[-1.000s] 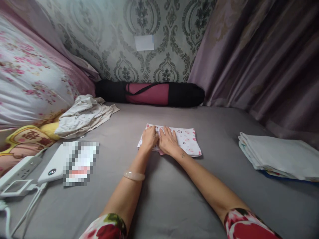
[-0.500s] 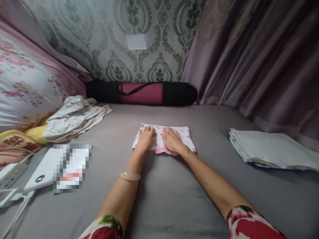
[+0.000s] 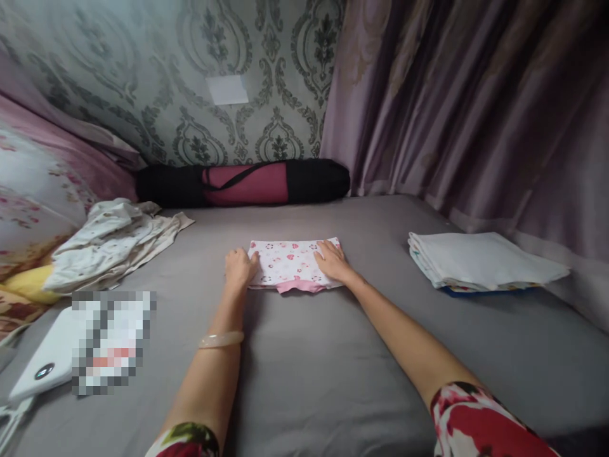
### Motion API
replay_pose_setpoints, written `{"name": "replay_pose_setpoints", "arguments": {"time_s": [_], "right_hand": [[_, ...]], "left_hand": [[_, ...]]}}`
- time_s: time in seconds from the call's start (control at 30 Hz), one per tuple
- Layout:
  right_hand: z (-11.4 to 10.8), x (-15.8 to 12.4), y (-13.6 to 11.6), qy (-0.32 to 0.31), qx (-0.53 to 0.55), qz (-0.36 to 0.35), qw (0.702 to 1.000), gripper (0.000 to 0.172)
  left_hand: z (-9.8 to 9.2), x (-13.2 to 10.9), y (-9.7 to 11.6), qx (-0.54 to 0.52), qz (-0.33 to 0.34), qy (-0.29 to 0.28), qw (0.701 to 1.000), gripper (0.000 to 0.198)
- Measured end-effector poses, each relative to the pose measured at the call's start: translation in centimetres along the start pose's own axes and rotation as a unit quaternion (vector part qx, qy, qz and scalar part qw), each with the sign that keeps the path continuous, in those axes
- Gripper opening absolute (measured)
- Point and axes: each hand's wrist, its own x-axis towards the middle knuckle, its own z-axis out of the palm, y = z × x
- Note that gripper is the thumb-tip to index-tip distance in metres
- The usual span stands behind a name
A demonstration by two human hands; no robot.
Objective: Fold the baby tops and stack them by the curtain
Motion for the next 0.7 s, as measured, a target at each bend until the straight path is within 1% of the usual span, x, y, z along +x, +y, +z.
{"name": "replay_pose_setpoints", "arguments": {"time_s": [0.03, 0.13, 0.17, 0.23, 0.3, 0.37, 0.43, 0.5, 0.6, 0.63, 0.7], "right_hand": [[-0.6, 0.1, 0.5, 0.013, 0.031, 0.021, 0.999, 0.048], [-2.4, -0.3, 2.6, 0.038, 0.097, 0.114, 0.988, 0.044], [-2.9, -0.6, 3.3, 0.036, 0.107, 0.142, 0.983, 0.041], [-3.6, -1.3, 4.5, 0.020, 0.114, 0.170, 0.979, 0.033], [-3.8, -1.7, 5.1, 0.003, 0.119, 0.180, 0.977, 0.030], [-3.6, -1.7, 5.2, -0.008, 0.123, 0.184, 0.975, 0.028], [-3.3, -1.3, 5.0, -0.014, 0.125, 0.184, 0.975, 0.025], [-2.9, -0.7, 4.7, -0.019, 0.128, 0.185, 0.974, 0.022], [-2.7, 0.2, 4.4, -0.027, 0.138, 0.195, 0.971, 0.020], [-2.7, 0.5, 4.2, -0.030, 0.144, 0.199, 0.969, 0.020], [-2.9, 0.7, 3.9, -0.038, 0.158, 0.202, 0.966, 0.020]], "left_hand": [[0.0, 0.3, -0.4, -0.006, 0.000, -0.010, 1.000, 0.052], [-0.2, 0.9, -1.3, -0.021, 0.006, -0.043, 0.999, 0.050], [-0.5, 1.1, -1.5, -0.023, 0.006, -0.052, 0.998, 0.048], [-1.2, 1.2, -1.5, -0.025, 0.002, -0.075, 0.997, 0.046], [-2.2, 1.0, -1.2, -0.036, -0.003, -0.114, 0.993, 0.044], [-3.1, 0.8, -0.9, -0.062, -0.011, -0.151, 0.987, 0.044], [-3.7, 0.6, -0.6, -0.094, -0.033, -0.169, 0.981, 0.040], [-3.8, 0.5, -0.5, -0.137, -0.076, -0.175, 0.972, 0.036], [-3.7, 0.2, -0.6, -0.212, -0.132, -0.182, 0.951, 0.032], [-3.7, 0.1, -0.6, -0.230, -0.137, -0.180, 0.947, 0.031], [-3.7, -0.1, -0.5, -0.246, -0.128, -0.166, 0.946, 0.030]]}}
